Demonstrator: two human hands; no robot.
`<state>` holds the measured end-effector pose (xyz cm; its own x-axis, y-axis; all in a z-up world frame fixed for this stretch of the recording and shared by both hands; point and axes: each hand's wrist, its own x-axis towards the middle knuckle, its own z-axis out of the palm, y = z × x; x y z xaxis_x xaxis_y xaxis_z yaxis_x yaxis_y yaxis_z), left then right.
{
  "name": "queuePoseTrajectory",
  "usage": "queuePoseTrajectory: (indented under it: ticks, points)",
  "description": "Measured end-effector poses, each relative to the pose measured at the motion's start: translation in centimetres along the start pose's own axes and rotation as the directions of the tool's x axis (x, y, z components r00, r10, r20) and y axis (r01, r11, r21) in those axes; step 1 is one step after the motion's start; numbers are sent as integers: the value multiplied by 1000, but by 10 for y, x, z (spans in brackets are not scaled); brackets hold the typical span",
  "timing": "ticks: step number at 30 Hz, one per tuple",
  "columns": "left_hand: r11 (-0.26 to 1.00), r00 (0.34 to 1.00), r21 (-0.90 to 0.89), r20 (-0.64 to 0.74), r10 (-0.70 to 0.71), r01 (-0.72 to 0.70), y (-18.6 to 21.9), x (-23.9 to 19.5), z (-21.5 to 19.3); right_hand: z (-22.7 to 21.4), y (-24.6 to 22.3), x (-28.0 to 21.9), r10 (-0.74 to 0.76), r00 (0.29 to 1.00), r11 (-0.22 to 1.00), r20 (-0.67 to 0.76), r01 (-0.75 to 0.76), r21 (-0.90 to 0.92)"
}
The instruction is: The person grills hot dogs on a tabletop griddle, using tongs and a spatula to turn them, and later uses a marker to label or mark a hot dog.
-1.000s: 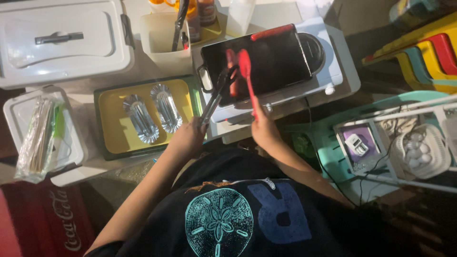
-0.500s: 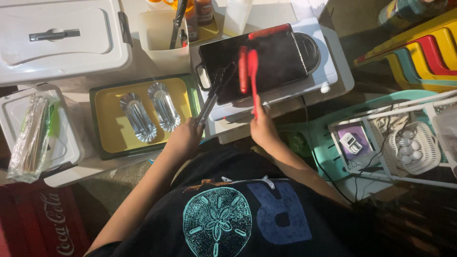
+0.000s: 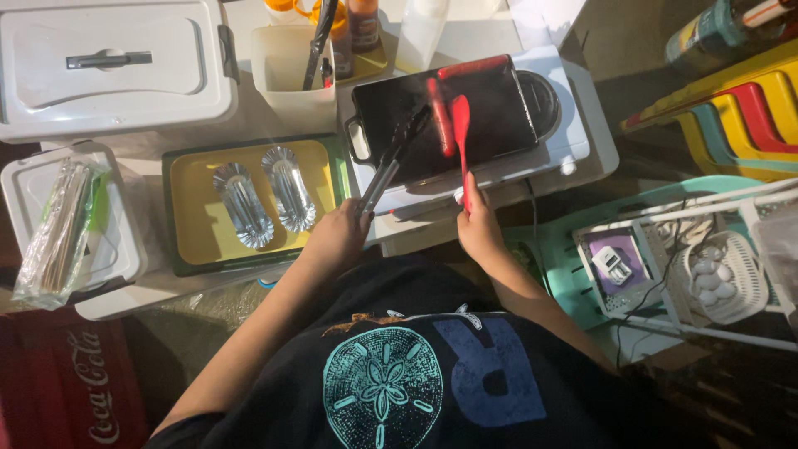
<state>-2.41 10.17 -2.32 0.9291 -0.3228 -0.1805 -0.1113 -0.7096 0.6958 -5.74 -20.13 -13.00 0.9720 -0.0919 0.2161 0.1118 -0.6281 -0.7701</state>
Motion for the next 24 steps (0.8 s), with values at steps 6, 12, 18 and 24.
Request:
queuePoseTrajectory:
  ticks: [6,12,18,24]
  points:
    - [995,996,52,35,-83,81,-16,-5,-11,-11,-23,3,-47,998,997,50,50,-62]
    - [987,990,82,-19,-141,142,-21,3,-12,-30,-40,8,-59,996,995,72,64,-70]
    - [976,981,121,47,-189,183,8,1,-13,-36,-7,41,65,997,992,44,-60,-107]
    - [974,981,120,7,-194,192,12,-1,-10,-114,17,117,-23,998,914,-56,-1,-405]
